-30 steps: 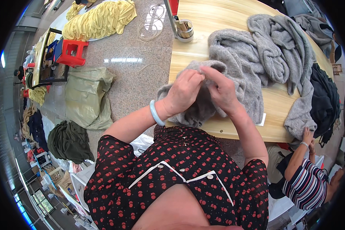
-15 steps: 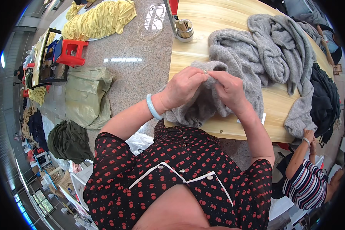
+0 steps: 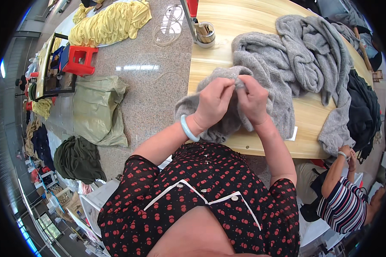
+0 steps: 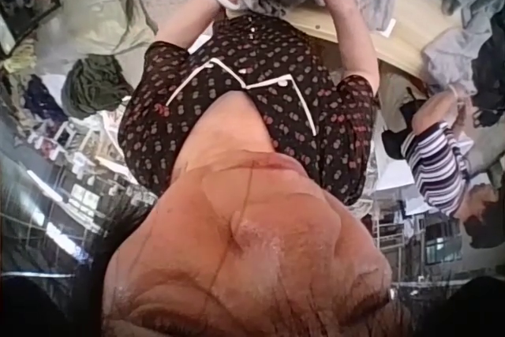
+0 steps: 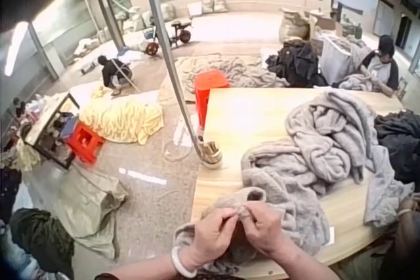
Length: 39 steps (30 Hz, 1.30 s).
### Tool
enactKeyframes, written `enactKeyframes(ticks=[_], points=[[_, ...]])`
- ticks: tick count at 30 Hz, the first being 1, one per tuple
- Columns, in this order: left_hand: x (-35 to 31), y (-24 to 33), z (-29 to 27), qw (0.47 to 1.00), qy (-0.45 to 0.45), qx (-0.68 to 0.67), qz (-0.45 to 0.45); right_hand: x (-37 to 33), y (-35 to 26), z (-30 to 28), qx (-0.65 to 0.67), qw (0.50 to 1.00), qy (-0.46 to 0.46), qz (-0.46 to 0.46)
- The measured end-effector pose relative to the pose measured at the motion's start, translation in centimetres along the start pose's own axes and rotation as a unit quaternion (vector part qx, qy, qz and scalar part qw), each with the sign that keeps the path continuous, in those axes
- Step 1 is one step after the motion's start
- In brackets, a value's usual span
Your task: Inspect various garments for quality on a workbench.
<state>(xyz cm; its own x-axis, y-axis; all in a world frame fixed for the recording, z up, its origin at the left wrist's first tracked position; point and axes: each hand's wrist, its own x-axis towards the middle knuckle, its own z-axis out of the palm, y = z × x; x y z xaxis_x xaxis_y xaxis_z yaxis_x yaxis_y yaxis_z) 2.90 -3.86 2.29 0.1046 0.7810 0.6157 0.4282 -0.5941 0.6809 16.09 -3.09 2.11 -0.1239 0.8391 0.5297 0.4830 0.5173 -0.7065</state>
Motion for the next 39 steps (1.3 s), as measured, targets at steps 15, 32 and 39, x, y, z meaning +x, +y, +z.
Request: enactKeyframes(ticks=[15,32,39], points=[[3.7,-2.8,-2.2,0.804,-0.355,-0.348,-0.325,-0.9,0.8,-1.5,0.048,0.999,-0.023,0.009],[-2.4,-3.8,-2.7,0.874,-0.264,-0.187,-0.362,0.7,1.5,-2.8,-0.016,0.989,-0.067,0.132],[-2.8,-4.4,-4.0,0.855,-0.373,-0.05,-0.357,-0.9,4.2,-4.0,-0.15,0.958,-0.205,0.135]])
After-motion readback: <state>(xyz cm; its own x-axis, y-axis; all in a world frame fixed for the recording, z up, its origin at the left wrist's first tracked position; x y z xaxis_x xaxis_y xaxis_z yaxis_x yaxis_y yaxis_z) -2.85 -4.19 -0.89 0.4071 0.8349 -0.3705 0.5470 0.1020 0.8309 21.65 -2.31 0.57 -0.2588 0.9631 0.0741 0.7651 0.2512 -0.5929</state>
